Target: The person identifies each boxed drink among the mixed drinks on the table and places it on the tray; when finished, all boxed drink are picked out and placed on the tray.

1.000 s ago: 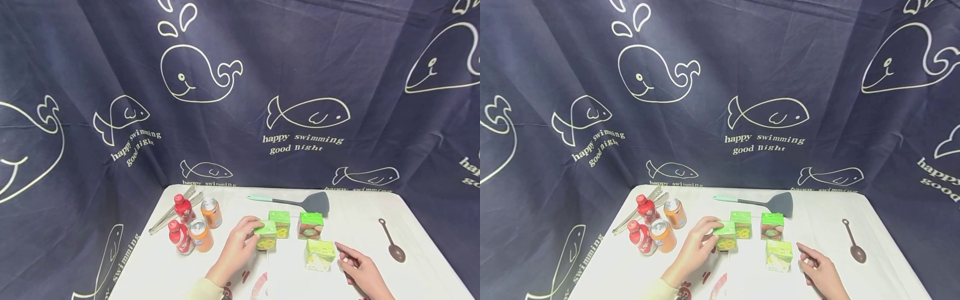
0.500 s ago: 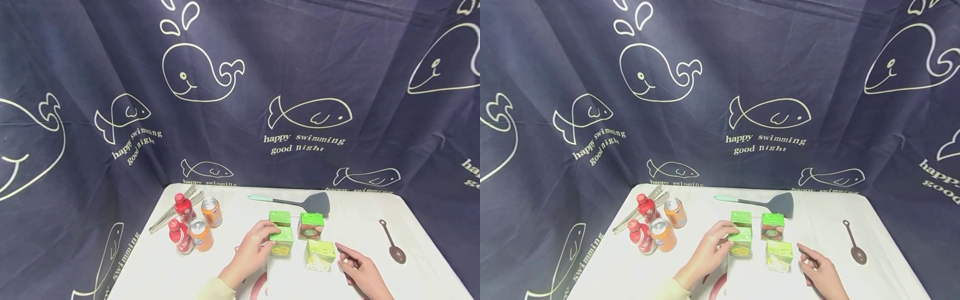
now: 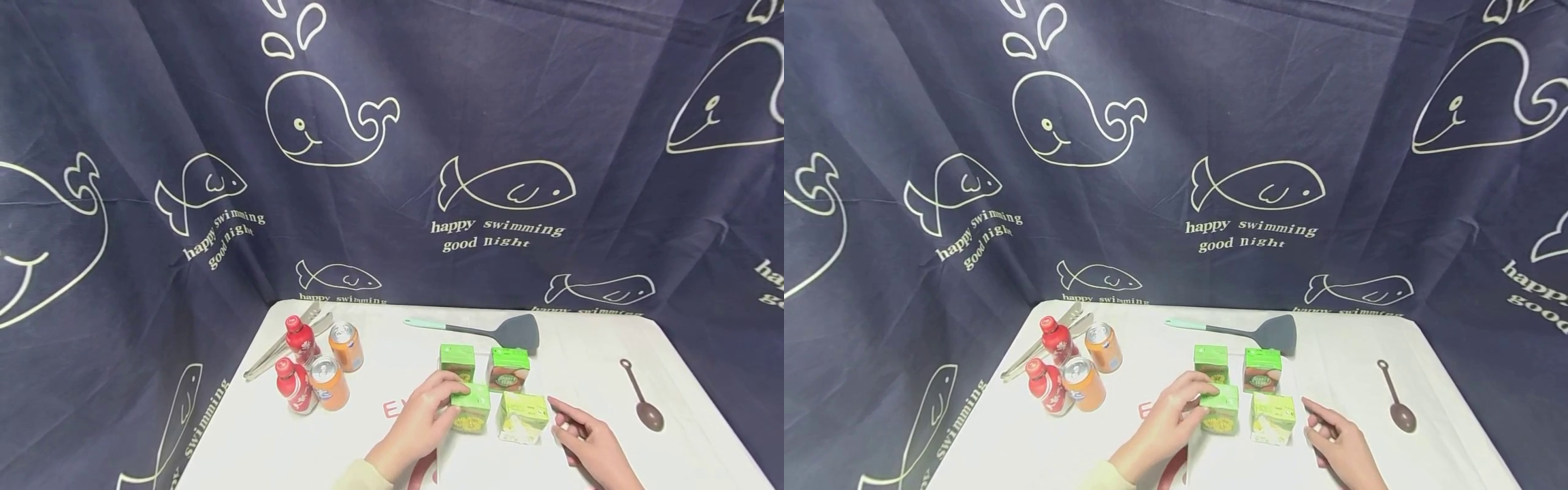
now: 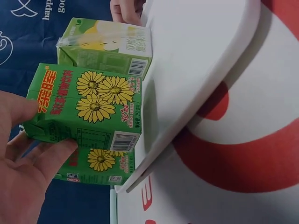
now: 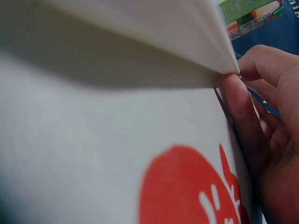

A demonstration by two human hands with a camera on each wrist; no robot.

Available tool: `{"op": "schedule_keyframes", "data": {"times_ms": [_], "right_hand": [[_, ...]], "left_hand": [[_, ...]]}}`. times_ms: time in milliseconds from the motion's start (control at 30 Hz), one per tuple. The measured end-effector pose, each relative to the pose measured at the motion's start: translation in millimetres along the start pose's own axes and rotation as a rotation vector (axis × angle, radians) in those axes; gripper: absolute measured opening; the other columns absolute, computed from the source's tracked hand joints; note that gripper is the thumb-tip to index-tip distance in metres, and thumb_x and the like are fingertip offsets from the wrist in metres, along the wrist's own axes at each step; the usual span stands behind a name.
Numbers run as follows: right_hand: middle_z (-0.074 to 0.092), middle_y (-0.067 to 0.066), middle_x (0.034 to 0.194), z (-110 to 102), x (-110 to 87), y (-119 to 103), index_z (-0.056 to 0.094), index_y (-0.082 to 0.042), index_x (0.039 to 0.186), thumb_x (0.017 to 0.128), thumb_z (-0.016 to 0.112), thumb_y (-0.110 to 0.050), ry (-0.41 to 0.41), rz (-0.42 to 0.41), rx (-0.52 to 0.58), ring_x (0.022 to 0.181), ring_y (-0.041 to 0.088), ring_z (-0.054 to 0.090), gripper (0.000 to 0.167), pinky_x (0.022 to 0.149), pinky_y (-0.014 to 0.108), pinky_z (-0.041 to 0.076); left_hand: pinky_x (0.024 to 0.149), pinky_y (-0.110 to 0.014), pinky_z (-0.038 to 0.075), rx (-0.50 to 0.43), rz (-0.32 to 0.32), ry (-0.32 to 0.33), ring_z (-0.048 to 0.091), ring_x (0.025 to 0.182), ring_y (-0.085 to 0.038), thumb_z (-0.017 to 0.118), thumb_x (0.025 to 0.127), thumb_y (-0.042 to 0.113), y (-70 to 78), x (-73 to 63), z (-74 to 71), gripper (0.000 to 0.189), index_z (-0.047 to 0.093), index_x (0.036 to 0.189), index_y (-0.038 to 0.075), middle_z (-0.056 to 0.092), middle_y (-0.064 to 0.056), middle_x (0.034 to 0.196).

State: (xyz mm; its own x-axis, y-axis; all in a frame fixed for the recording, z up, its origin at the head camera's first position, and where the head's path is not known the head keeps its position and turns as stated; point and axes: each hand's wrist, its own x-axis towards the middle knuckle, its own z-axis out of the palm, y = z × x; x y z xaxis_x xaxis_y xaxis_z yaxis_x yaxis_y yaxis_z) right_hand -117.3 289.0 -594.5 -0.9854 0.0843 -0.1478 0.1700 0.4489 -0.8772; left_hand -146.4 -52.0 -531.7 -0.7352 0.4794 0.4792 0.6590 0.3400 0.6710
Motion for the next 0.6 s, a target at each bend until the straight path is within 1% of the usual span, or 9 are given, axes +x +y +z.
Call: {"op": "schedule_keyframes", "data": {"times_ms": [233, 467, 600], "right_hand": [[0.059, 0.009, 0.103, 0.4, 0.2, 0.7, 0.056, 0.001, 0.147, 0.095, 0.073, -0.008, 0.002, -0.01, 0.025, 0.059, 0.017, 0.056, 0.056, 0.048, 0.033, 0.055], [0.06, 0.009, 0.101, 1.0, 0.0, 1.6, 0.058, 0.001, 0.145, 0.095, 0.072, -0.006, 0.013, -0.035, 0.035, 0.06, 0.016, 0.055, 0.053, 0.047, 0.033, 0.055], [0.06, 0.009, 0.1, 1.3, -0.4, 1.6, 0.059, 0.002, 0.144, 0.095, 0.072, -0.005, 0.02, -0.05, 0.04, 0.059, 0.015, 0.055, 0.052, 0.046, 0.033, 0.055]], "left_hand": [[0.099, -0.021, 0.052, -0.002, -0.024, -0.018, 0.06, 0.123, -0.011, 0.066, 0.096, 0.006, -1.9, -4.3, 3.8, 0.032, 0.069, 0.126, 0.016, 0.06, 0.0, 0.134], [0.098, -0.023, 0.053, 0.003, -0.03, -0.021, 0.06, 0.122, -0.011, 0.066, 0.096, 0.006, -3.2, -8.4, 7.0, 0.033, 0.069, 0.127, 0.017, 0.061, -0.003, 0.134], [0.1, -0.023, 0.052, -0.006, -0.04, -0.021, 0.059, 0.124, -0.011, 0.066, 0.095, 0.005, -3.6, -9.4, 7.9, 0.033, 0.068, 0.126, 0.017, 0.061, -0.003, 0.134]]}}
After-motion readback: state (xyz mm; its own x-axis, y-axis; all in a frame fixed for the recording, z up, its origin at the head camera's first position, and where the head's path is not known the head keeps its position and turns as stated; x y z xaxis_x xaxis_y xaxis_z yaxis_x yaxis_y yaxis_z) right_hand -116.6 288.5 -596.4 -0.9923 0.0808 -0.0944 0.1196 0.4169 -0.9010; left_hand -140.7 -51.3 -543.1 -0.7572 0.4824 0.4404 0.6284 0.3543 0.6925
